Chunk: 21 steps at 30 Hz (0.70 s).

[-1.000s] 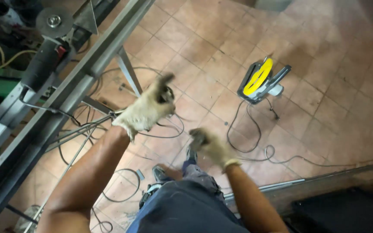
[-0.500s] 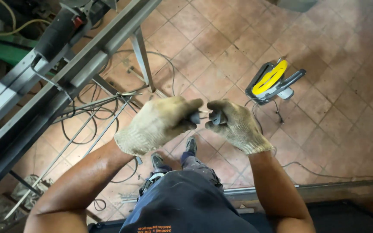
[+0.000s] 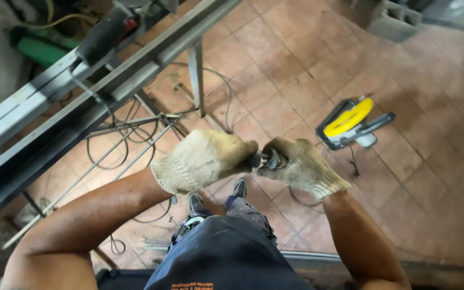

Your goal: Measure, mark, and cut metal beams using a square and an angle grinder

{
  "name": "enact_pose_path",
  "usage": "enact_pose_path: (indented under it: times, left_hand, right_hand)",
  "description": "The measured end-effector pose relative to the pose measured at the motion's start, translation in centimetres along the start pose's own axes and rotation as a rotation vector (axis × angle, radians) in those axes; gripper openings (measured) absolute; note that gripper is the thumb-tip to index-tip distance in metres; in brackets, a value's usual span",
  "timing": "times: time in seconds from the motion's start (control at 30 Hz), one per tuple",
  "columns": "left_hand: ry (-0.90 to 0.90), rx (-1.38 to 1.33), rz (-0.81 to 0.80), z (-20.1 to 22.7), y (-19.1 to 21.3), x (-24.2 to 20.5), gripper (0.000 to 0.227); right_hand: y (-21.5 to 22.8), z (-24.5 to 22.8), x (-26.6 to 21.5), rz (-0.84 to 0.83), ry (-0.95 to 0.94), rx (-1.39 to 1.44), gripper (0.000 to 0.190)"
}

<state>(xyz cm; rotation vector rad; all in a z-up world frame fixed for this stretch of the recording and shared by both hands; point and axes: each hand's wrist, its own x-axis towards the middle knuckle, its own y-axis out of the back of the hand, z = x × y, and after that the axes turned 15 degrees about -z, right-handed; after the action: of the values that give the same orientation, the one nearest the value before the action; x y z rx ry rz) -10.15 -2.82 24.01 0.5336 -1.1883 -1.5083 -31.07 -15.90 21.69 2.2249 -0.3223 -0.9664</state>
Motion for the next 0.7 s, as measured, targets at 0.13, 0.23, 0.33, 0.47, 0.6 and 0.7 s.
enact_pose_path:
  times: [0.13,0.23,0.33,0.47,0.6,0.7]
  left_hand:
    - [0.079,-0.003,-0.036,-0.2,0.0,0.1,0.029]
    - [0.129,0.011,-0.053,-0.2,0.2,0.8,0.03]
    - [0.216,0.034,-0.046,-0.5,1.0,1.8,0.03]
    - [0.348,0.061,-0.026,-0.1,1.2,3.7,0.031]
    - [0.398,0.056,-0.06,0.2,0.8,4.9,0.031]
    - [0.436,0.032,-0.081,-0.3,0.7,5.2,0.031]
  right_hand:
    - [0.9,-0.6,0.9,0.003,0.006,-0.123,0.035]
    - [1.4,1.2,2.9,0.0,0.109,-0.127,0.038]
    - [3.5,-0.6,1.7,-0.1,0.121,-0.086,0.046]
    - [6.1,0.7,2.2,-0.191,0.17,-0.213,0.039]
    - [5.6,4.4,5.8,-0.247,0.228,-0.113,0.047]
    - [5.8,5.3,7.5,-0.205,0.303,-0.075,0.048]
